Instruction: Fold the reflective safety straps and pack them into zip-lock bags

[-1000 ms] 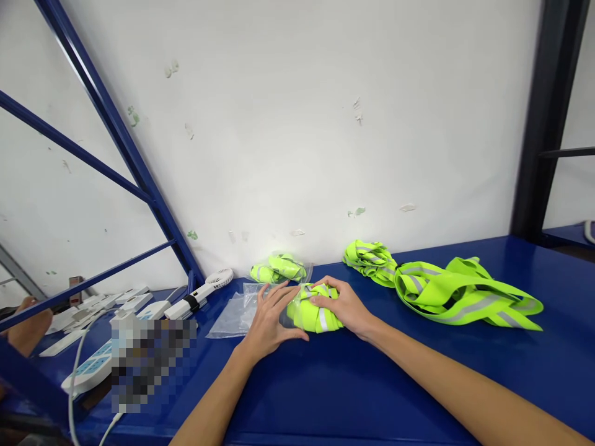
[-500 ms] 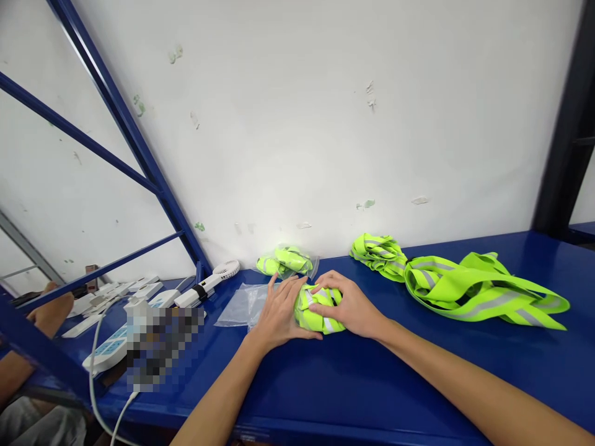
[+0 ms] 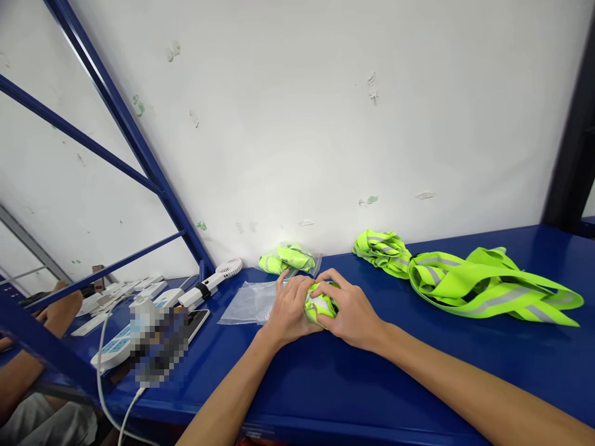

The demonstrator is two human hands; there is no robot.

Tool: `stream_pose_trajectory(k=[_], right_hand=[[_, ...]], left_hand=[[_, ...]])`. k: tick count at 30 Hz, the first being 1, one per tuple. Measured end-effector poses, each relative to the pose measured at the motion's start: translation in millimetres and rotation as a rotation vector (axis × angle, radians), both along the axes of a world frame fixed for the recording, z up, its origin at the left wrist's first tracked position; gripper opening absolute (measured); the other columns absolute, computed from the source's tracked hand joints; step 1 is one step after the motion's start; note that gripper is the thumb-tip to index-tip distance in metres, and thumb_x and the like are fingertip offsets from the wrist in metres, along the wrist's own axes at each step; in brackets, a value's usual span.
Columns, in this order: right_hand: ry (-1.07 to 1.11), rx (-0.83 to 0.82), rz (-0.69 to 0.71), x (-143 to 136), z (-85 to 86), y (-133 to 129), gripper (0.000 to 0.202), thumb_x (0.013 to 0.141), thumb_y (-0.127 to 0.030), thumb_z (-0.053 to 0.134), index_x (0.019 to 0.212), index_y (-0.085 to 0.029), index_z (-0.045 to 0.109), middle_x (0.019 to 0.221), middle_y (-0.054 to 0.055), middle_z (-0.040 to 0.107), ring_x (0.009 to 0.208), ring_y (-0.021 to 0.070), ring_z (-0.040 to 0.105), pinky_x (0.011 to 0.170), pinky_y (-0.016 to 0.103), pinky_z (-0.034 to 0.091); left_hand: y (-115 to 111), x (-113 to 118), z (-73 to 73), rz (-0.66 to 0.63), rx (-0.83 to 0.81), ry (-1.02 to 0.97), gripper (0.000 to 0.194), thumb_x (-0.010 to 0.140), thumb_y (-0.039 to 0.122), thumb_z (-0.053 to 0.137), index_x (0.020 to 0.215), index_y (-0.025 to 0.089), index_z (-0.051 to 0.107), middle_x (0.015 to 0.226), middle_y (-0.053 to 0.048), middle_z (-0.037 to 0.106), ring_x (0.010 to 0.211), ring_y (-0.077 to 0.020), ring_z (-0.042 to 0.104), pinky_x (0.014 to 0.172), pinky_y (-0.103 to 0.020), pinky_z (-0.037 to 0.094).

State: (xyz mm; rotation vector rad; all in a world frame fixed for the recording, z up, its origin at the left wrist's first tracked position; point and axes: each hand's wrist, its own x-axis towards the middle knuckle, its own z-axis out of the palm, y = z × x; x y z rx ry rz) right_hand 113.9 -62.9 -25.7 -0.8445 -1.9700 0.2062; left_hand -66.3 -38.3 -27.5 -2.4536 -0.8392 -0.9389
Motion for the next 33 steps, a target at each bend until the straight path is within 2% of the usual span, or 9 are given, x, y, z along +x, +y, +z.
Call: stream_pose_trajectory(k=[4, 7, 10, 13, 15, 21, 25, 29, 33], right_hand=[[0.077, 0.065, -0.04, -1, 1.0, -2, 0.065, 0.072, -0.023, 0.068, 0.132, -0.026, 0.042, 0.122, 0.009, 0.051, 0.11, 0.0258, 0.055, 0.093, 0.039, 0.046], [0.142, -0.002, -0.067, -1, 6.0, 1, 0.08, 0.071, -0.036, 0.073, 0.139, -0.023, 0.033, 0.133, 0.012, 0.045, 0.121, 0.0287, 0.048, 0.098, 0.042, 0.043], [0.122, -0.186, -0.03, -1, 7.5, 4, 0.059, 0.074, -0.041, 0.069, 0.126, -0.023, 0.045, 0.114, 0.007, 0.06, 0.097, 0.0237, 0.06, 0.082, 0.036, 0.05], [0.148, -0.233, -0.071, -4, 3.6, 4, 0.028, 0.077, -0.036, 0.066, 0.099, -0.022, 0.054, 0.086, 0.0, 0.064, 0.073, 0.0179, 0.06, 0.069, 0.03, 0.048], [0.175, -0.174, -0.098, -8, -0.5, 2, 0.022, 0.075, -0.03, 0.065, 0.092, -0.022, 0.053, 0.082, -0.001, 0.062, 0.072, 0.0173, 0.059, 0.068, 0.029, 0.046], [0.137, -0.094, -0.111, -21, -8.4, -4, 0.025, 0.073, -0.019, 0.063, 0.096, -0.022, 0.053, 0.089, 0.001, 0.063, 0.08, 0.0196, 0.06, 0.073, 0.031, 0.045], [0.125, -0.137, -0.014, -24, -5.8, -6, 0.036, 0.075, -0.018, 0.061, 0.108, -0.024, 0.05, 0.103, 0.003, 0.061, 0.095, 0.0215, 0.058, 0.085, 0.035, 0.046], [0.123, -0.244, 0.159, -15, 2.4, -3, 0.045, 0.073, -0.02, 0.066, 0.113, -0.023, 0.045, 0.111, 0.005, 0.057, 0.103, 0.0215, 0.056, 0.092, 0.035, 0.046], [0.12, -0.346, 0.298, 3, 14.4, 5, 0.078, 0.07, -0.027, 0.073, 0.137, -0.023, 0.034, 0.132, 0.009, 0.05, 0.117, 0.0258, 0.052, 0.098, 0.039, 0.043]], left_hand=[[0, -6, 2.9, -0.004, 0.052, -0.037, 0.053, 0.075, 0.043, 0.057, 0.119, 0.016, 0.05, 0.11, -0.012, 0.065, 0.106, -0.0255, 0.06, 0.111, -0.049, 0.024], [2, -11, 3.5, -0.001, 0.087, -0.024, 0.053, 0.075, 0.042, 0.058, 0.121, 0.016, 0.05, 0.111, -0.012, 0.065, 0.108, -0.0254, 0.059, 0.111, -0.048, 0.023], [3, -11, 2.1, 0.032, 0.102, 0.012, 0.054, 0.075, 0.042, 0.058, 0.122, 0.017, 0.05, 0.112, -0.011, 0.065, 0.11, -0.0263, 0.058, 0.111, -0.05, 0.021], [2, -5, -0.1, 0.07, 0.084, 0.02, 0.054, 0.075, 0.042, 0.058, 0.123, 0.017, 0.05, 0.112, -0.012, 0.065, 0.109, -0.0273, 0.058, 0.111, -0.051, 0.02], [1, -1, -0.5, 0.081, 0.052, 0.018, 0.056, 0.076, 0.042, 0.057, 0.124, 0.016, 0.049, 0.113, -0.013, 0.064, 0.109, -0.0276, 0.059, 0.112, -0.051, 0.019], [-3, -4, 6.2, 0.009, -0.119, 0.044, 0.062, 0.075, 0.043, 0.06, 0.129, 0.017, 0.042, 0.117, -0.012, 0.063, 0.109, -0.0258, 0.059, 0.113, -0.05, 0.02], [-2, -13, 7.6, -0.028, -0.178, 0.082, 0.069, 0.07, 0.046, 0.067, 0.128, 0.02, 0.041, 0.11, -0.008, 0.065, 0.102, -0.0246, 0.062, 0.112, -0.05, 0.023], [-1, -19, 6.5, -0.022, -0.145, 0.068, 0.075, 0.07, 0.05, 0.067, 0.132, 0.019, 0.04, 0.106, -0.008, 0.065, 0.099, -0.025, 0.062, 0.11, -0.05, 0.026], [-4, -17, 7.0, -0.073, -0.072, 0.016, 0.071, 0.075, 0.054, 0.062, 0.133, 0.02, 0.039, 0.113, -0.01, 0.064, 0.105, -0.0248, 0.061, 0.111, -0.048, 0.025]])
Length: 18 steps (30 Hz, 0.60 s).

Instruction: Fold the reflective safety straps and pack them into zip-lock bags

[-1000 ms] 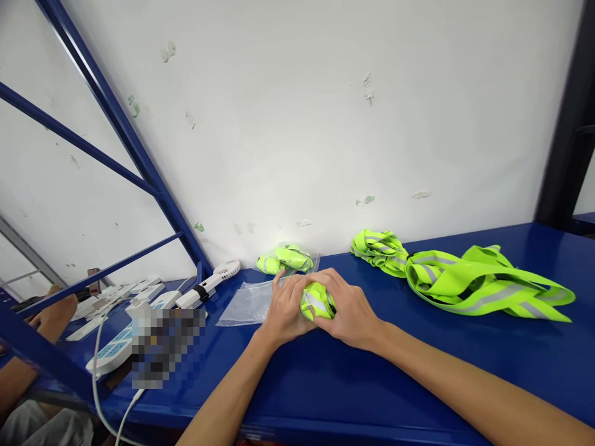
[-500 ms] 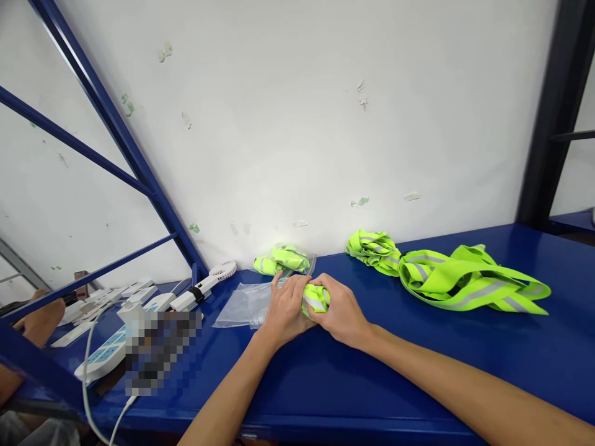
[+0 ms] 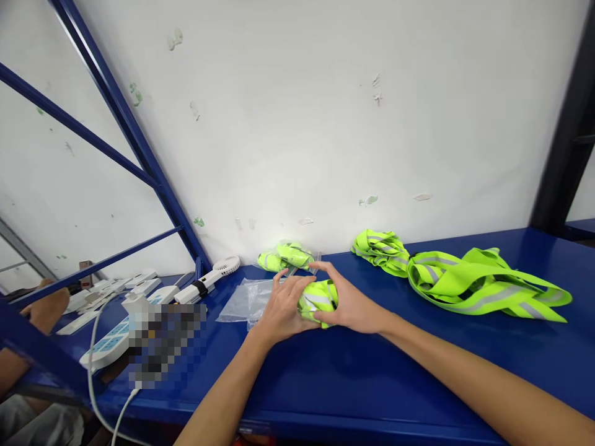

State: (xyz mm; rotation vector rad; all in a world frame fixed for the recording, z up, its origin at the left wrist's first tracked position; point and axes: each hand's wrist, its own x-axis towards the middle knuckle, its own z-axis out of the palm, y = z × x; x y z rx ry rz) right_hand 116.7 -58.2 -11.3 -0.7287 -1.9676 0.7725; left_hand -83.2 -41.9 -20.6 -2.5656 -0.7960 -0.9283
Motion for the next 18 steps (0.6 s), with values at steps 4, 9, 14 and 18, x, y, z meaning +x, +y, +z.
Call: stream_pose_trajectory(k=[4, 9, 14, 18], right_hand=[[0.04, -0.107, 0.046, 8, 2.7, 7, 0.076, 0.07, -0.031, 0.073, 0.138, -0.02, 0.04, 0.123, 0.009, 0.059, 0.103, 0.0253, 0.06, 0.088, 0.037, 0.049], [0.09, -0.088, -0.108, -3, -11.2, 14, 0.048, 0.07, -0.02, 0.063, 0.116, -0.02, 0.052, 0.098, 0.002, 0.064, 0.081, 0.0189, 0.061, 0.076, 0.032, 0.05], [0.064, -0.075, -0.145, -11, -15.4, 16, 0.042, 0.071, -0.017, 0.061, 0.111, -0.02, 0.048, 0.096, 0.0, 0.059, 0.082, 0.0175, 0.057, 0.076, 0.03, 0.047], [0.012, -0.1, -0.075, -7, -6.4, 9, 0.045, 0.077, -0.019, 0.06, 0.118, -0.022, 0.044, 0.1, 0.001, 0.061, 0.087, 0.0192, 0.058, 0.081, 0.033, 0.047]], left_hand=[[-2, 9, -1.9, -0.014, 0.018, -0.039, 0.076, 0.073, 0.06, 0.063, 0.132, 0.02, 0.039, 0.117, -0.011, 0.064, 0.107, -0.0252, 0.06, 0.111, -0.047, 0.026], [-2, 15, -1.7, 0.038, -0.05, -0.016, 0.094, 0.068, 0.066, 0.065, 0.14, 0.017, 0.028, 0.128, -0.015, 0.057, 0.117, -0.0277, 0.054, 0.111, -0.05, 0.022], [-1, 17, -2.3, 0.04, -0.078, 0.032, 0.105, 0.063, 0.066, 0.069, 0.143, 0.016, 0.022, 0.126, -0.016, 0.057, 0.114, -0.029, 0.055, 0.109, -0.049, 0.027], [-1, 16, -5.0, 0.002, -0.091, 0.037, 0.109, 0.059, 0.064, 0.068, 0.143, 0.014, 0.021, 0.127, -0.016, 0.055, 0.115, -0.0299, 0.053, 0.108, -0.049, 0.027]])
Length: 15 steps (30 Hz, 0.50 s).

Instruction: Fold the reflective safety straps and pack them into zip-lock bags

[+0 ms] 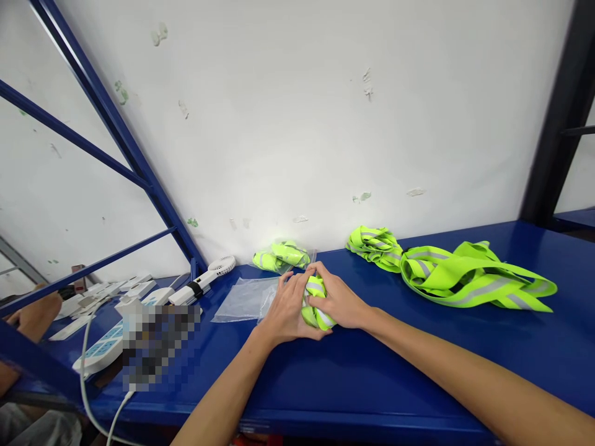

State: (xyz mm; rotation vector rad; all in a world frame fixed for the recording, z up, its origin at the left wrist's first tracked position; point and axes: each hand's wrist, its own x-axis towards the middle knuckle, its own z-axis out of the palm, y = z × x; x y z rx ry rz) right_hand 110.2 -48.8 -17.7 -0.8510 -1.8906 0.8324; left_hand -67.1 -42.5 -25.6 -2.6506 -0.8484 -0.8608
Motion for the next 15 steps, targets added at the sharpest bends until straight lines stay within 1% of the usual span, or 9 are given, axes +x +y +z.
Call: stream_pose_trajectory(k=[3, 4, 6, 8, 9, 11, 13, 15], right_hand=[[0.02, -0.113, 0.2, 9, 6.0, -4, 0.062, 0.08, -0.029, 0.063, 0.135, -0.024, 0.035, 0.118, 0.005, 0.058, 0.103, 0.023, 0.058, 0.087, 0.036, 0.047], [0.046, -0.175, 0.267, 13, 7.0, -5, 0.064, 0.083, -0.033, 0.061, 0.139, -0.025, 0.032, 0.124, 0.005, 0.056, 0.108, 0.0243, 0.057, 0.091, 0.038, 0.047], [0.111, -0.288, 0.344, 18, 8.0, -5, 0.057, 0.089, -0.039, 0.052, 0.141, -0.027, 0.032, 0.131, 0.006, 0.053, 0.117, 0.0257, 0.054, 0.097, 0.043, 0.044], [0.147, -0.334, 0.341, 21, 8.3, -4, 0.05, 0.092, -0.041, 0.047, 0.139, -0.027, 0.038, 0.134, 0.005, 0.053, 0.122, 0.0259, 0.051, 0.101, 0.045, 0.041], [0.143, -0.331, 0.334, 21, 8.3, -3, 0.049, 0.091, -0.042, 0.049, 0.137, -0.027, 0.041, 0.134, 0.005, 0.053, 0.123, 0.0259, 0.05, 0.102, 0.044, 0.04], [0.116, -0.296, 0.338, 21, 8.2, -2, 0.053, 0.087, -0.041, 0.058, 0.135, -0.025, 0.044, 0.132, 0.006, 0.054, 0.124, 0.0258, 0.049, 0.103, 0.043, 0.04], [0.109, -0.26, 0.351, 20, 7.3, -1, 0.061, 0.081, -0.04, 0.066, 0.135, -0.023, 0.044, 0.131, 0.007, 0.054, 0.123, 0.0259, 0.049, 0.102, 0.042, 0.041], [0.117, -0.237, 0.34, 18, 5.3, 0, 0.067, 0.077, -0.04, 0.07, 0.135, -0.021, 0.044, 0.133, 0.008, 0.053, 0.123, 0.0259, 0.048, 0.102, 0.041, 0.041]], left_hand=[[-1, -2, -0.3, -0.022, 0.021, 0.029, 0.104, 0.059, 0.058, 0.068, 0.142, 0.014, 0.024, 0.129, -0.016, 0.055, 0.117, -0.0313, 0.052, 0.109, -0.05, 0.025], [-1, -3, 0.0, -0.026, 0.025, 0.045, 0.103, 0.059, 0.057, 0.068, 0.142, 0.015, 0.025, 0.129, -0.015, 0.055, 0.117, -0.0319, 0.052, 0.109, -0.05, 0.024], [-2, -5, 1.3, -0.03, 0.012, 0.072, 0.103, 0.057, 0.055, 0.068, 0.142, 0.016, 0.025, 0.129, -0.015, 0.054, 0.117, -0.0331, 0.051, 0.109, -0.051, 0.024], [-3, -6, 3.4, -0.025, -0.013, 0.089, 0.105, 0.055, 0.054, 0.069, 0.142, 0.016, 0.025, 0.128, -0.015, 0.054, 0.116, -0.0335, 0.051, 0.109, -0.052, 0.024], [-3, -7, 4.6, -0.02, -0.023, 0.092, 0.105, 0.054, 0.054, 0.069, 0.142, 0.016, 0.026, 0.127, -0.015, 0.054, 0.114, -0.0333, 0.052, 0.109, -0.053, 0.023], [-5, -8, 6.8, -0.016, -0.032, 0.091, 0.105, 0.053, 0.054, 0.068, 0.141, 0.016, 0.026, 0.125, -0.014, 0.054, 0.112, -0.0327, 0.052, 0.11, -0.054, 0.022], [-7, -9, 8.4, -0.022, -0.033, 0.094, 0.101, 0.056, 0.055, 0.066, 0.141, 0.016, 0.027, 0.124, -0.014, 0.054, 0.111, -0.0324, 0.052, 0.111, -0.055, 0.02], [-8, -10, 9.2, -0.026, -0.033, 0.109, 0.097, 0.059, 0.056, 0.063, 0.141, 0.016, 0.028, 0.125, -0.014, 0.054, 0.112, -0.0326, 0.051, 0.111, -0.056, 0.019]])
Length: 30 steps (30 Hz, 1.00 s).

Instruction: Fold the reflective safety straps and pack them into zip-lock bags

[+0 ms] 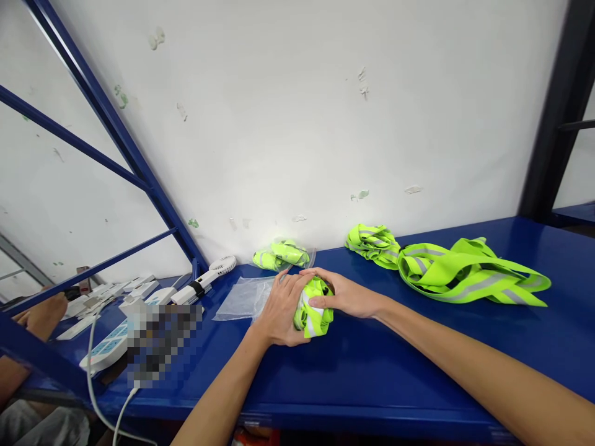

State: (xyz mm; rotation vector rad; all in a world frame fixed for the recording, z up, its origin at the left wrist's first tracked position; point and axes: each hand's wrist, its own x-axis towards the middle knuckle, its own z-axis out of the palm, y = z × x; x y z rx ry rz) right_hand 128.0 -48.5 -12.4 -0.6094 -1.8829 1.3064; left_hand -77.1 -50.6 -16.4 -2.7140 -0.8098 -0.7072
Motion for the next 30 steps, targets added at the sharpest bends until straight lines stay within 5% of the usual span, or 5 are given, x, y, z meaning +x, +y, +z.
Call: stream_pose_trajectory(k=[12, 18, 25, 30], right_hand=[[-0.031, 0.156, -0.184, -7, -14.7, -4, 0.057, 0.084, -0.042, 0.062, 0.132, -0.022, 0.039, 0.115, 0.006, 0.058, 0.098, 0.0202, 0.059, 0.086, 0.035, 0.05], [-0.065, 0.196, -0.194, -6, -17.9, -2, 0.053, 0.089, -0.044, 0.055, 0.134, -0.023, 0.039, 0.123, 0.007, 0.055, 0.11, 0.0227, 0.055, 0.094, 0.038, 0.047], [-0.127, 0.253, -0.167, -9, -17.6, -11, 0.052, 0.096, -0.044, 0.042, 0.145, -0.031, 0.032, 0.147, 0.005, 0.04, 0.136, 0.0263, 0.037, 0.113, 0.044, 0.029], [-0.172, 0.238, -0.115, -9, -18.4, -13, 0.073, 0.089, -0.046, 0.055, 0.15, -0.028, 0.019, 0.151, 0.008, 0.033, 0.139, 0.0279, 0.03, 0.114, 0.047, 0.024]], left_hand=[[4, -1, -4.5, -0.002, 0.046, 0.003, 0.093, 0.065, 0.06, 0.059, 0.141, 0.016, 0.029, 0.123, -0.015, 0.055, 0.111, -0.0321, 0.054, 0.11, -0.056, 0.021], [6, 1, -11.3, 0.029, 0.055, -0.018, 0.096, 0.067, 0.07, 0.053, 0.141, 0.014, 0.03, 0.123, -0.015, 0.056, 0.11, -0.0319, 0.054, 0.11, -0.056, 0.02], [3, -1, -8.7, 0.05, -0.051, -0.041, 0.056, 0.086, 0.052, 0.037, 0.128, 0.015, 0.043, 0.113, -0.013, 0.059, 0.101, -0.0267, 0.055, 0.108, -0.051, 0.023], [2, -3, -4.7, -0.003, -0.092, -0.105, 0.053, 0.085, 0.047, 0.033, 0.126, 0.015, 0.043, 0.116, -0.013, 0.057, 0.105, -0.0287, 0.052, 0.106, -0.051, 0.023]])
